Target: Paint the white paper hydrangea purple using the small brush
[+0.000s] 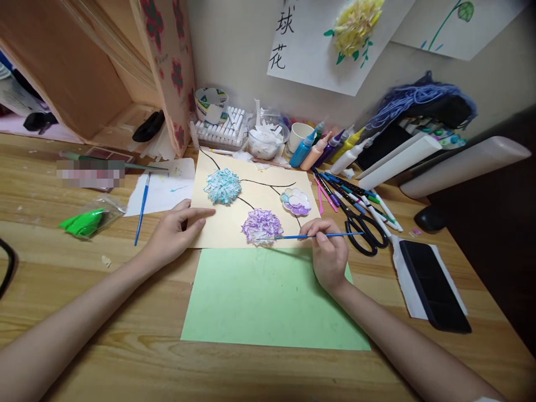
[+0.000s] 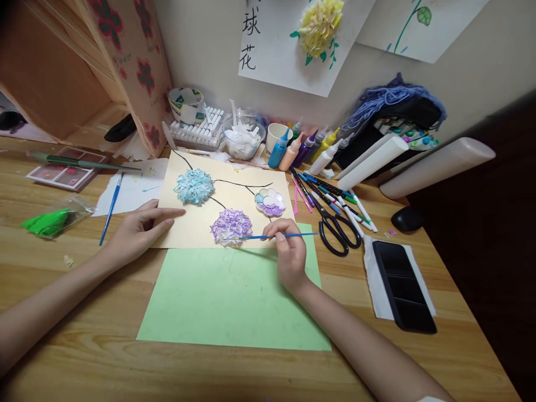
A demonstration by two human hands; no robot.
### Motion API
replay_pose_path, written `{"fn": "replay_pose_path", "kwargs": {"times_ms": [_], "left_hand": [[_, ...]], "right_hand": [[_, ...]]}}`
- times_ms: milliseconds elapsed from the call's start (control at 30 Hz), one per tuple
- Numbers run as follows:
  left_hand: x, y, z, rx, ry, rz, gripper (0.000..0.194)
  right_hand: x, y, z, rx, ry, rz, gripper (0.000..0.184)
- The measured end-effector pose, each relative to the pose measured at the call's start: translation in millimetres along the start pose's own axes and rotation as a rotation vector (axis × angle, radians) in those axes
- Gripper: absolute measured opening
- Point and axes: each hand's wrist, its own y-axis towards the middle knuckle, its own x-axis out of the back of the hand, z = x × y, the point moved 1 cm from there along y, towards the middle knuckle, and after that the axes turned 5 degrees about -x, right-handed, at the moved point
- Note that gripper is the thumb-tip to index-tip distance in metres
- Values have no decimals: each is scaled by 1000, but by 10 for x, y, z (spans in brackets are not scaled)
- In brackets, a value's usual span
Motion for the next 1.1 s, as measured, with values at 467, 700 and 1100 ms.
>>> {"fn": "replay_pose_path", "kwargs": {"times_ms": [467,700,1100], "left_hand": [[-23,-15,33,-5,-54,7,36],[-18,-18,52,-11,-63,3,35],[-12,-18,44,-13,-59,3,36]], "right_hand": [[8,-26,-8,23,-4,38,15],[17,-24,-20,71,39,14,15],[17,-29,-15,108,-48,30,17]]}}
